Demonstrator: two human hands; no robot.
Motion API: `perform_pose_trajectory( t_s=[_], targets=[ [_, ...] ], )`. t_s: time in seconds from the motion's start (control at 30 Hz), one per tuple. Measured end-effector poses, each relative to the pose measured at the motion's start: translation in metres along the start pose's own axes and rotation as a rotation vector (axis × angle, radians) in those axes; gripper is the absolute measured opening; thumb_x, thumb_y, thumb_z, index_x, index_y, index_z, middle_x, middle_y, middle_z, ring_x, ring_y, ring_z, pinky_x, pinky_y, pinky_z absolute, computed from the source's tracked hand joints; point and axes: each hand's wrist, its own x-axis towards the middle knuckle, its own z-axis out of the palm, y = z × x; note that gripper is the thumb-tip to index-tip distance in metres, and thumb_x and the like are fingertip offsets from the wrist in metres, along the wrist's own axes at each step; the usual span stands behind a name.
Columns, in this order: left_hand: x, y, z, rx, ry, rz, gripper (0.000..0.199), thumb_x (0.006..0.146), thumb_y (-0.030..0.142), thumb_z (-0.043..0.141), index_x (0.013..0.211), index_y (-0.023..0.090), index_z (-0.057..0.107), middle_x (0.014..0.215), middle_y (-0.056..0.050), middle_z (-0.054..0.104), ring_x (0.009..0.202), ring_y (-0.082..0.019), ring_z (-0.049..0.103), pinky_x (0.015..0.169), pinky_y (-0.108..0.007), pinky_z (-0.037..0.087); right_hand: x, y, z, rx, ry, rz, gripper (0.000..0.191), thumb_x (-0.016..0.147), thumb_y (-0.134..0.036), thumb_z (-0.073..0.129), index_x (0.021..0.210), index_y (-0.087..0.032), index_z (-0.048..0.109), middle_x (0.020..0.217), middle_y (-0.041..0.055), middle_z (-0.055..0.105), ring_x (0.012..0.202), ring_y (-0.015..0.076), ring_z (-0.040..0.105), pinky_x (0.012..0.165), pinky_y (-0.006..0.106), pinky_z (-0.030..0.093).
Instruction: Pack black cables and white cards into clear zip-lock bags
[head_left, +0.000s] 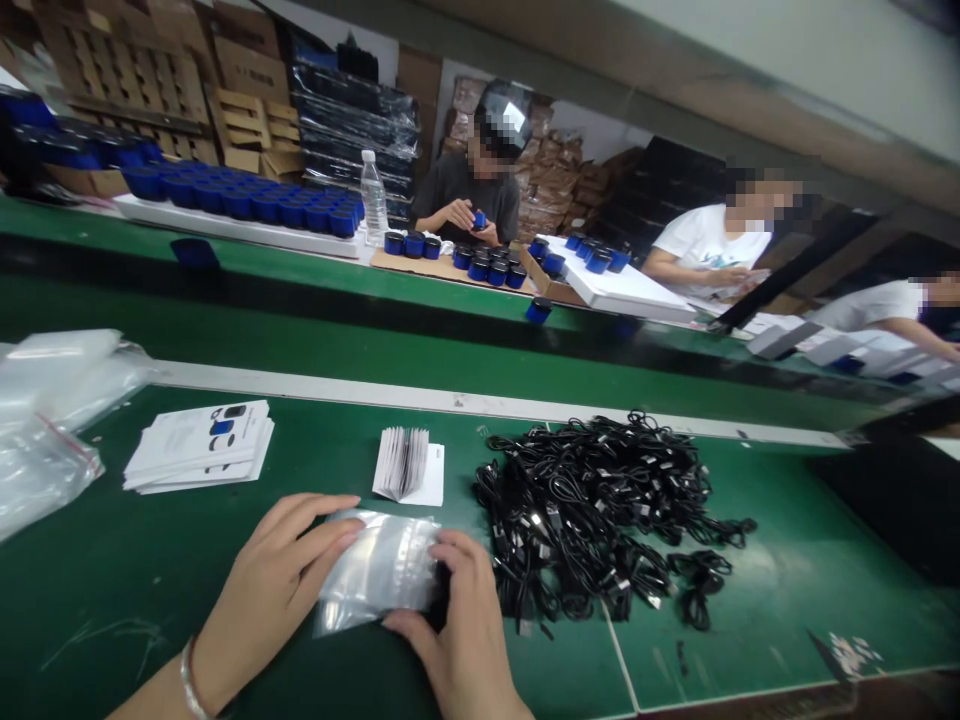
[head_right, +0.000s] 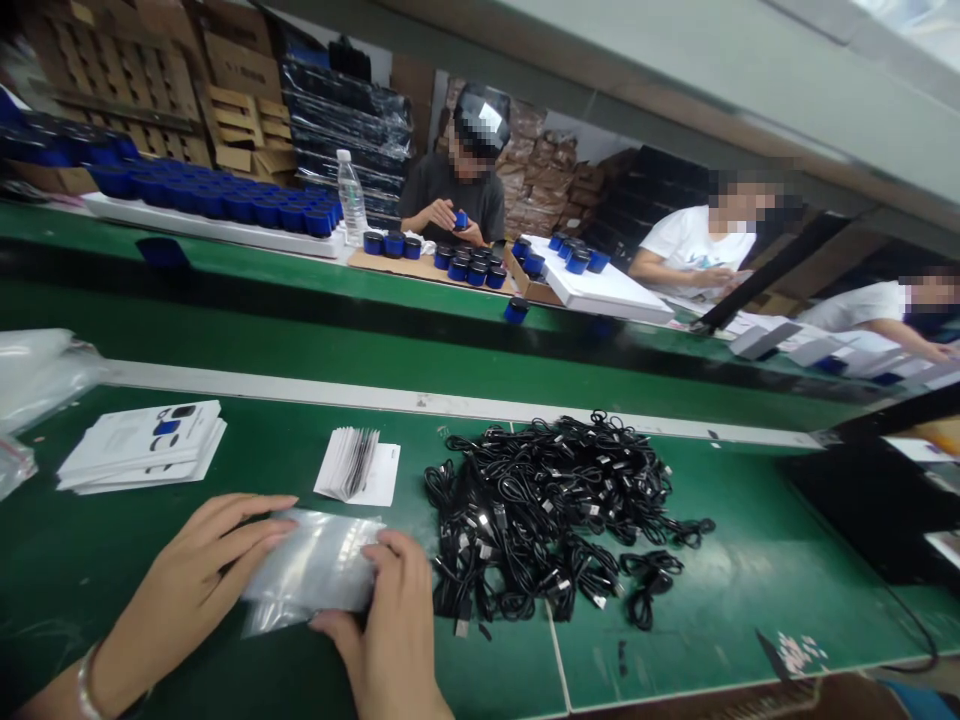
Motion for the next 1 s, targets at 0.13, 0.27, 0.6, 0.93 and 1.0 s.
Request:
perform_pose_trajectory(
  t_s=[0.13, 0.27, 0.6, 0.93, 1.0],
  targets=[
    [-0.004, 0.011, -0.009, -0.116, 0.084, -0.007, 0.018, 0.087, 0.027, 0.052, 0.087, 0.026, 0.070, 0.096, 0.000, 0.072, 0.095, -0.016, 0.060, 0.088, -0.025, 0.046, 0.008, -0.004, -0.009, 0.282, -0.039, 0.283, 0.076, 0.067, -0.010, 0.074, 0.130, -0.023, 0.034, 0.122, 0.0098, 0.053, 0.105, 0.0257, 0.054, 0.089, 0.038, 0.045],
    [-0.010, 0.019, -0.018, -0.211, 0.111, -0.335, 0.024, 0.085, 0.040, 0.051, 0.081, 0.026, 0.070, 0.076, 0.004, 0.073, 0.068, -0.013, 0.067, 0.064, -0.017, 0.053, 0.020, -0.014, -0.016, 0.499, -0.228, 0.364, 0.037, 0.075, -0.013, 0.064, 0.111, -0.020, 0.058, 0.098, 0.0045, 0.063, 0.079, 0.0182, 0.057, 0.076, 0.030, 0.046],
    [-0.034, 0.012, -0.016, -0.139, 0.245, -0.487, 0.035, 0.079, 0.052, 0.054, 0.099, 0.025, 0.063, 0.108, -0.004, 0.067, 0.090, -0.021, 0.068, 0.080, -0.030, 0.055, 0.019, -0.025, -0.006, 0.542, -0.345, 0.393, 0.021, 0.077, -0.018, 0.062, 0.057, -0.017, 0.055, 0.061, -0.0029, 0.050, 0.059, 0.0121, 0.047, 0.057, 0.022, 0.034],
    [-0.037, 0.036, -0.001, -0.423, -0.291, -0.499, 0.029, 0.083, 0.046, 0.053, 0.101, 0.028, 0.068, 0.099, 0.001, 0.075, 0.086, -0.015, 0.072, 0.076, -0.016, 0.056, 0.021, -0.035, 0.008, 0.646, -0.317, 0.429, 0.008, 0.074, -0.012, 0.056, 0.075, -0.019, 0.053, 0.066, -0.0023, 0.059, 0.057, 0.0124, 0.055, 0.055, 0.021, 0.040],
    [-0.037, 0.035, 0.000, -0.421, -0.245, -0.503, 0.029, 0.083, 0.044, 0.053, 0.102, 0.027, 0.068, 0.102, 0.000, 0.074, 0.089, -0.016, 0.072, 0.076, -0.016, 0.056, 0.022, -0.034, 0.009, 0.717, -0.291, 0.445, 0.016, 0.074, -0.010, 0.056, 0.087, -0.020, 0.053, 0.069, -0.0024, 0.062, 0.063, 0.0138, 0.059, 0.061, 0.023, 0.043]
  ],
)
